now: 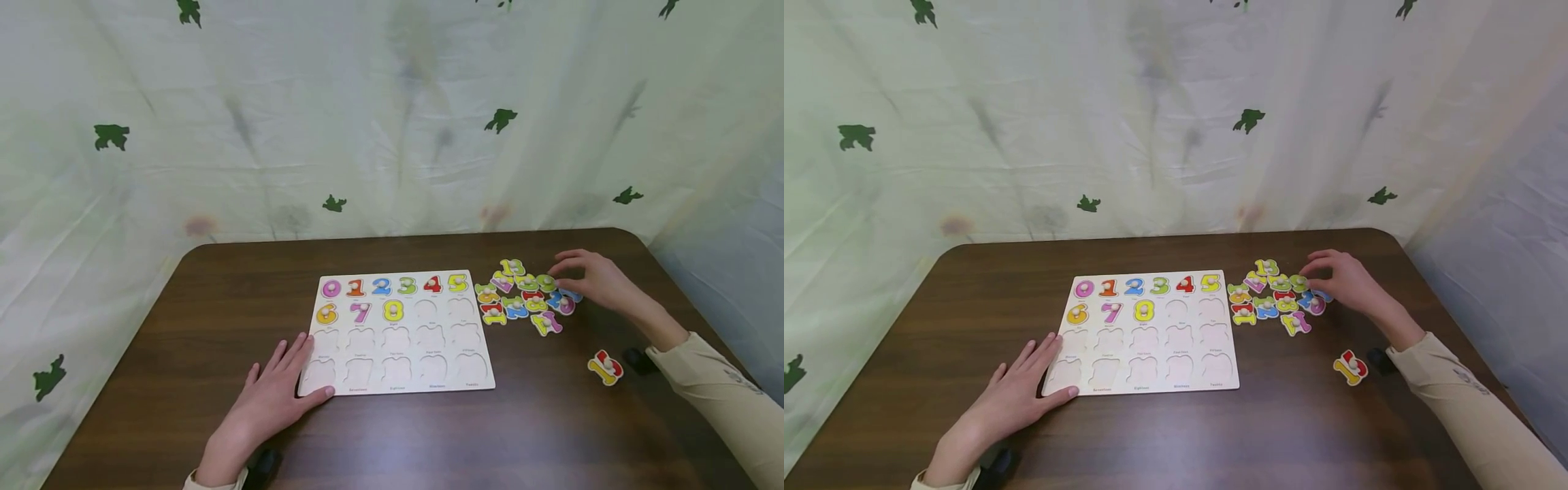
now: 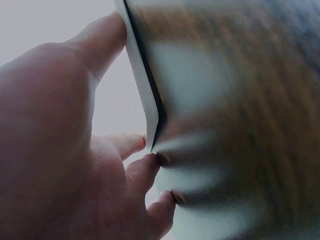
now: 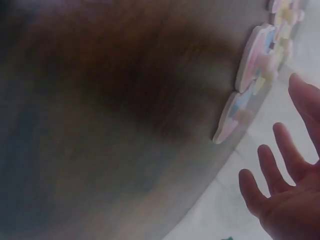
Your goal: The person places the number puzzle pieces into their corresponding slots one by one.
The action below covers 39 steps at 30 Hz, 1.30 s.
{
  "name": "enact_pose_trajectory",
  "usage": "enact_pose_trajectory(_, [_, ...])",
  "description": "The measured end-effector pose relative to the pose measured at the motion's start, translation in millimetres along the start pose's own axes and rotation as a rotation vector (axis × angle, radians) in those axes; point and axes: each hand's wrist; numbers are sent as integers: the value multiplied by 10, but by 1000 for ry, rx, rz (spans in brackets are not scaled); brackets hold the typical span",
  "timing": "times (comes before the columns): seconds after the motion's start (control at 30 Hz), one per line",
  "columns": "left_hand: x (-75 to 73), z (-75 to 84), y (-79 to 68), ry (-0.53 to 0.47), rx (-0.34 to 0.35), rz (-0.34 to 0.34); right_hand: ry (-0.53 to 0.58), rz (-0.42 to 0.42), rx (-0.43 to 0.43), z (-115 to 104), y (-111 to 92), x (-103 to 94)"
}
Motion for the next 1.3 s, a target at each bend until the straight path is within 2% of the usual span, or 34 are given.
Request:
enact_pose_trajectory(0.13, [-3,23,-11,1,-2,2,-12,-38,10,19,73,25])
enact_pose_trajectory(0.3, [-20,53,-22,-2,-3,4,-30,-50,4,27,114,38])
enact_pose_trajectory(0.43, [-31,58,-15,1,-4,-1,-36,-65,30,41,131,48])
enact_pose_trajectory(0.67, [-28,47,-34,-1,1,-1,-31,-47,36,47,147,81])
enact_pose_trajectory(1.0, [-7,10,-25,-8,0,17,-7,34,-133,-259,174,105])
enact_pose_trajectory(1.3, [-9,11,-26,-4,2,19,21,43,-226,-659,216,248])
Point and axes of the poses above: each hand's wrist, its own y-axis towards the middle knuckle, its own x-axis out of the palm, z = x × y, and after that the axes turned 2 degrees about x, right-handed
